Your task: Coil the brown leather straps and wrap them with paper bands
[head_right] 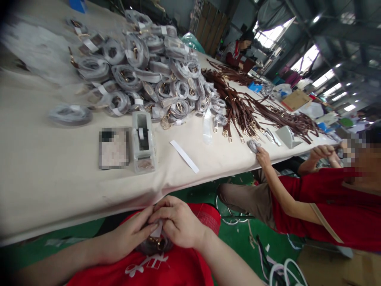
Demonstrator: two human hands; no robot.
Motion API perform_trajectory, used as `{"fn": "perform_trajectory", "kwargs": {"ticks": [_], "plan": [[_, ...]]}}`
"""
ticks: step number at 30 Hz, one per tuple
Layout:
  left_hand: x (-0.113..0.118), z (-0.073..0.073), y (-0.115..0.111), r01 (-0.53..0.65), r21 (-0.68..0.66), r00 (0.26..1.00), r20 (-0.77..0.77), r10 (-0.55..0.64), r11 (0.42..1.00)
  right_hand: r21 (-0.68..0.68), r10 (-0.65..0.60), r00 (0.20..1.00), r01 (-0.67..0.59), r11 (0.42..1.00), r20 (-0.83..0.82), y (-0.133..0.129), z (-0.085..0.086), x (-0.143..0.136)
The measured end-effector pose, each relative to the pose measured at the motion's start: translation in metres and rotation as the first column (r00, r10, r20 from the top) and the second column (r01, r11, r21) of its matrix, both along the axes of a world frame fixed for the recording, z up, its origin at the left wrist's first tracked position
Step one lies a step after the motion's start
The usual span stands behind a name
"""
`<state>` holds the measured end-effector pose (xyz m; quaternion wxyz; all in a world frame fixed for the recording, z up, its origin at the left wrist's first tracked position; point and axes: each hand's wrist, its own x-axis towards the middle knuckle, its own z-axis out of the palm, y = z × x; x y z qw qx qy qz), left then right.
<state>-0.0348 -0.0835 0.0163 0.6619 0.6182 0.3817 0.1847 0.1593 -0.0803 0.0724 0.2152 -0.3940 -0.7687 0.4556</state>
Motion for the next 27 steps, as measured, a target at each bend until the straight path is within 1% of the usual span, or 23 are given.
{"fn": "perform_trajectory", "kwargs": {"ticks": [5,11,15,18,20,22,24,25,27], "plan": [[-0.005,0.000,-0.002,0.027,0.038,1.000,0.001,-0.027,0.999,-0.051,0.028,0.998,-0.031,0.998,-0.062,0.002,-0.007,-0.003],[-0.005,-0.003,-0.007,0.006,0.002,1.000,0.008,-0.006,1.000,-0.064,0.060,0.994,-0.066,0.996,-0.087,-0.001,-0.011,-0.002],[-0.003,-0.008,-0.011,-0.005,-0.026,1.000,0.005,0.006,1.000,-0.066,0.067,0.996,-0.070,0.995,-0.053,-0.001,-0.010,-0.001],[-0.004,-0.006,-0.011,-0.014,-0.036,1.000,0.026,0.015,0.999,-0.042,0.084,0.996,-0.086,0.995,-0.031,0.004,-0.005,-0.002],[-0.006,-0.003,-0.008,-0.026,-0.026,0.998,0.053,0.027,0.999,0.004,0.025,1.000,-0.025,1.000,-0.015,0.012,-0.003,-0.004],[-0.007,-0.002,-0.005,-0.037,-0.028,0.998,0.058,0.039,0.999,0.071,-0.126,0.992,0.125,0.990,0.000,0.025,-0.003,-0.008],[-0.008,-0.005,-0.003,-0.085,-0.034,0.996,0.027,0.086,0.996,0.126,-0.299,0.954,0.297,0.947,-0.003,0.041,-0.005,-0.015],[-0.008,-0.009,-0.002,-0.138,-0.025,0.990,0.005,0.138,0.990,0.146,-0.370,0.929,0.368,0.918,-0.013,0.049,-0.006,-0.020],[-0.007,-0.021,0.001,-0.242,0.041,0.970,-0.013,0.243,0.969,0.158,-0.465,0.884,0.466,0.870,-0.043,0.066,-0.008,-0.029]]}}
